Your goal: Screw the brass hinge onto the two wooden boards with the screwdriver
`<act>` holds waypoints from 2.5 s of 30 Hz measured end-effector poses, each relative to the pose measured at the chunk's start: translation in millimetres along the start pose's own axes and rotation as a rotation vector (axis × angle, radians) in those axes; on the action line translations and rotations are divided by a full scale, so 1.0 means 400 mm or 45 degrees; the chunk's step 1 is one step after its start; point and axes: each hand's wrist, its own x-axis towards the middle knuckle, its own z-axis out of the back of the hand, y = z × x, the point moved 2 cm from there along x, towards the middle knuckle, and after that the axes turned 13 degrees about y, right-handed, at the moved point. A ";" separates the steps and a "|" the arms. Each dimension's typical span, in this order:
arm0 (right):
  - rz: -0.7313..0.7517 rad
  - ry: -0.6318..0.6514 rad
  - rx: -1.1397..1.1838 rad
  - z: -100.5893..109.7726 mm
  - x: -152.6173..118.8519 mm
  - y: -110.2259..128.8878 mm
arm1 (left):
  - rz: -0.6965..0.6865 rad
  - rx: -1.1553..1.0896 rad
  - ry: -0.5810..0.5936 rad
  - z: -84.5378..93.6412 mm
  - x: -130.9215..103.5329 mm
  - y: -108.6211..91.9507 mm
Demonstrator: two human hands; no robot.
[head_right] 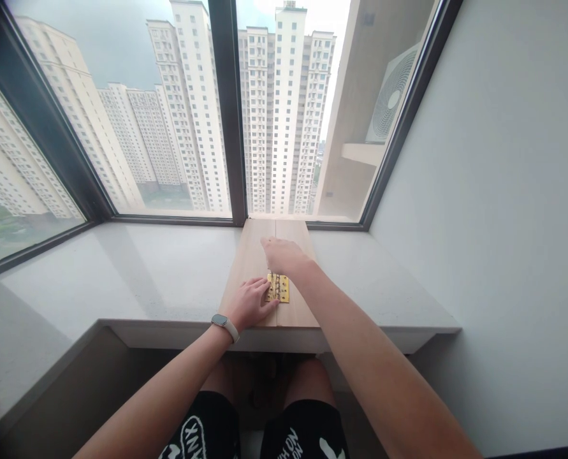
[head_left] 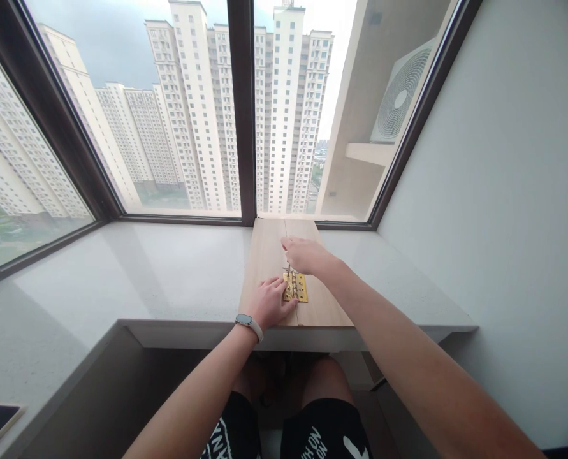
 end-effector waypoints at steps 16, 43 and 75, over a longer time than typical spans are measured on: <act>-0.133 0.005 0.118 -0.001 0.001 0.020 | -0.004 -0.036 0.002 0.000 0.005 -0.003; 0.156 -0.139 0.585 -0.045 0.014 -0.015 | 0.001 -0.051 -0.028 0.003 0.004 -0.005; 0.311 -0.241 1.287 -0.089 0.019 -0.059 | -0.010 -0.079 0.006 0.016 0.005 -0.013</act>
